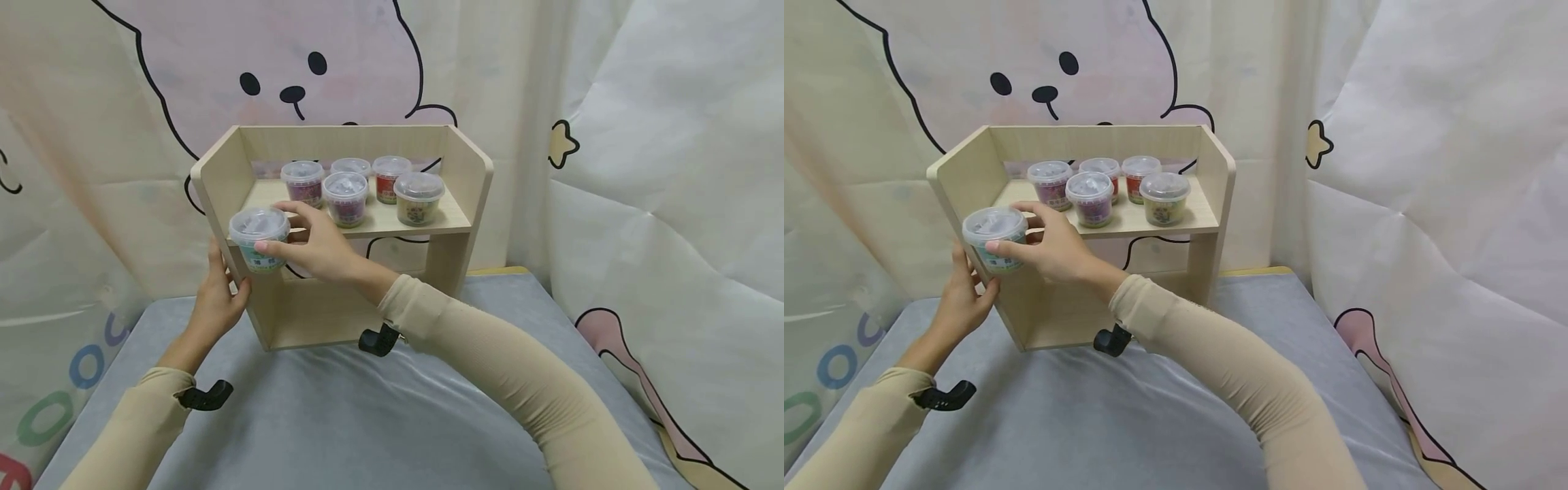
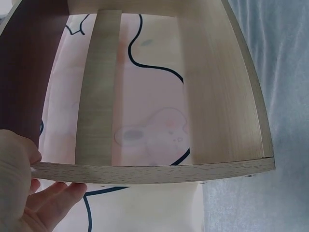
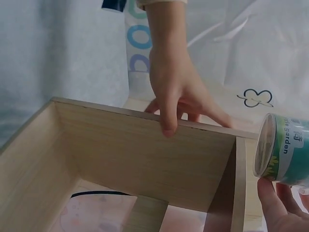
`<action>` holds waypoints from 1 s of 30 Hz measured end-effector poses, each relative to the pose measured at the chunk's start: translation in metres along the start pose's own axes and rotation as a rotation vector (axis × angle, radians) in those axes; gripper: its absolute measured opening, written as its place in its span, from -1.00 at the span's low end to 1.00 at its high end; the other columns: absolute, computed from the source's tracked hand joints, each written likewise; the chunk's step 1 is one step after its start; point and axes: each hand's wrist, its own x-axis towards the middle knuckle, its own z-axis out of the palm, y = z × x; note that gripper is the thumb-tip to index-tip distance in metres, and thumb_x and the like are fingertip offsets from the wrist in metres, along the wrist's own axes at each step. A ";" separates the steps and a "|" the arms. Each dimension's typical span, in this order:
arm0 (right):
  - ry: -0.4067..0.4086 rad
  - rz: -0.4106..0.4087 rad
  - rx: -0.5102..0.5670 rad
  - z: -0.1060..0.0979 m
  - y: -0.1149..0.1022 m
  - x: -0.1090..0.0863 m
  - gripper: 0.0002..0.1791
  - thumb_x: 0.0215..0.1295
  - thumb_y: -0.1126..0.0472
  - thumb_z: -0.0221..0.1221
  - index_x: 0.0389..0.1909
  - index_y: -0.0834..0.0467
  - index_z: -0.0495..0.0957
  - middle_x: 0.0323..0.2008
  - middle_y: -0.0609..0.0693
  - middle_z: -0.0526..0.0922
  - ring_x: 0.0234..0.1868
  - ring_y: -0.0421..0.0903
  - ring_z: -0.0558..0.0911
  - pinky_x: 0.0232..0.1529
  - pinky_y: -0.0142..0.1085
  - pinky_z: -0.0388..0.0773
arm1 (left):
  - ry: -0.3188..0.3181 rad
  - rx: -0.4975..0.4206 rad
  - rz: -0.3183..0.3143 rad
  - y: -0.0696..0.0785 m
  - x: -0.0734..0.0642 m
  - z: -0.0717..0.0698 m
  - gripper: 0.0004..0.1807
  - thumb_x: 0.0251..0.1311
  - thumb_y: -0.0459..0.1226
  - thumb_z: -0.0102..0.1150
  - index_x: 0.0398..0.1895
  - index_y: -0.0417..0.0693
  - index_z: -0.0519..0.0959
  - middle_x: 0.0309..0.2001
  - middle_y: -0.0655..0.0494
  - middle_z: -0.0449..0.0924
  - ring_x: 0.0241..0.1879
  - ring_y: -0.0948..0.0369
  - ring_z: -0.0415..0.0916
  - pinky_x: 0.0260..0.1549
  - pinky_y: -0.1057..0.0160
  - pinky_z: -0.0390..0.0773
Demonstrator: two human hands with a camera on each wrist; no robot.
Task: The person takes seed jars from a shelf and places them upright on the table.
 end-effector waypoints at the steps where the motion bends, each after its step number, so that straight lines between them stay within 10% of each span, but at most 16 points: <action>1: -0.004 -0.001 -0.003 0.000 0.001 -0.003 -0.27 0.32 0.21 0.30 0.46 0.18 0.26 0.24 0.18 0.57 0.20 -0.01 0.64 0.11 -0.42 0.62 | 0.003 0.003 0.003 -0.001 0.000 0.000 0.06 0.23 -0.59 0.08 0.61 0.16 -0.27 0.45 -0.44 0.22 0.19 -0.53 0.41 -0.28 -0.33 0.64; 15: -0.070 -0.017 0.058 0.014 0.029 -0.043 -0.32 0.22 0.36 0.37 0.34 0.28 0.33 0.18 0.23 0.55 0.10 -0.14 0.62 0.14 -0.39 0.62 | 0.006 0.015 -0.004 -0.006 -0.002 0.001 0.11 0.20 -0.58 0.16 0.62 0.13 -0.29 0.43 -0.50 0.22 0.14 -0.58 0.41 -0.11 -0.42 0.57; 30: -0.079 0.046 0.116 0.039 0.092 -0.068 -0.31 0.16 0.40 0.40 0.30 0.27 0.35 0.16 0.23 0.55 0.03 -0.22 0.64 0.09 -0.41 0.64 | -0.027 0.020 -0.028 -0.004 -0.002 0.000 0.09 0.25 -0.54 0.09 0.63 0.21 -0.34 0.45 -0.48 0.19 0.12 -0.59 0.42 -0.35 -0.36 0.65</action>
